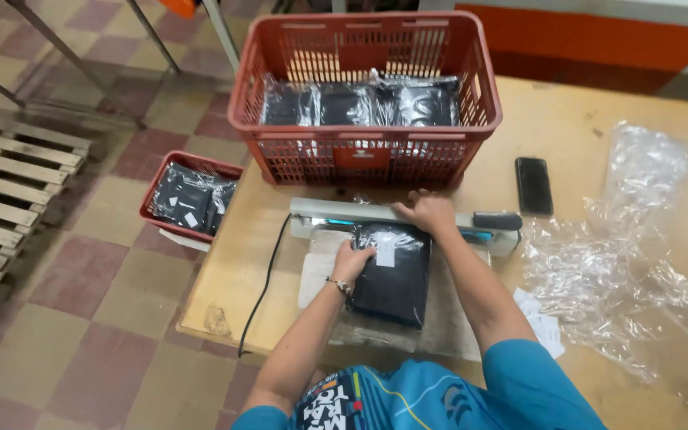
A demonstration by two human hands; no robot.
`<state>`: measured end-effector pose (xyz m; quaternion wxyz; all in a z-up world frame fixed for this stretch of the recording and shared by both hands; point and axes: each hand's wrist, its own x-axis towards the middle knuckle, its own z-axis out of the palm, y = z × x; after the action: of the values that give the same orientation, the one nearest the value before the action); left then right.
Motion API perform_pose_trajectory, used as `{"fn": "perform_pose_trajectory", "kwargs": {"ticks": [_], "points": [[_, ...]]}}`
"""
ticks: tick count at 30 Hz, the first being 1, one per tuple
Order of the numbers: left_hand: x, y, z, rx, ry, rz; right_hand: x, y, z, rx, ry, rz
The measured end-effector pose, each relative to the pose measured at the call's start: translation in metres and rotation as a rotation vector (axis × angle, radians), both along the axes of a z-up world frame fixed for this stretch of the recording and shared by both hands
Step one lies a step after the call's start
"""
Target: Packaging black items into plastic bags, applying labels, and sealing them with a heat sealer
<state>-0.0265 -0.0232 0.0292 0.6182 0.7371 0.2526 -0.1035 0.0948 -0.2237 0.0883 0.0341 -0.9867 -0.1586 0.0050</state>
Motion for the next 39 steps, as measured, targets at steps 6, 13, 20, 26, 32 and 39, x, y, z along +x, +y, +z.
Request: {"fn": "perform_pose_trajectory", "kwargs": {"ticks": [6, 13, 20, 26, 32, 39], "points": [[-0.006, 0.001, 0.007, 0.052, 0.026, -0.095, 0.001, -0.001, -0.003, -0.025, 0.084, -0.022], [-0.081, 0.010, 0.158, -0.265, -0.003, -0.123, 0.012, 0.003, 0.044, 0.234, 0.221, -0.096], [-0.045, 0.012, 0.086, -0.155, 0.016, -0.294, -0.049, -0.012, 0.251, 1.176, -0.163, 0.259], [-0.023, -0.005, -0.006, 0.021, -0.173, -0.335, -0.104, -0.075, 0.193, 1.232, 0.093, -0.034], [-0.052, 0.001, -0.012, 0.008, -0.068, -0.334, -0.139, -0.069, 0.020, 0.918, 0.431, -0.298], [-0.110, 0.006, 0.001, -0.028, -0.095, -0.707, -0.162, -0.048, -0.021, 0.906, 0.493, -0.417]]}}
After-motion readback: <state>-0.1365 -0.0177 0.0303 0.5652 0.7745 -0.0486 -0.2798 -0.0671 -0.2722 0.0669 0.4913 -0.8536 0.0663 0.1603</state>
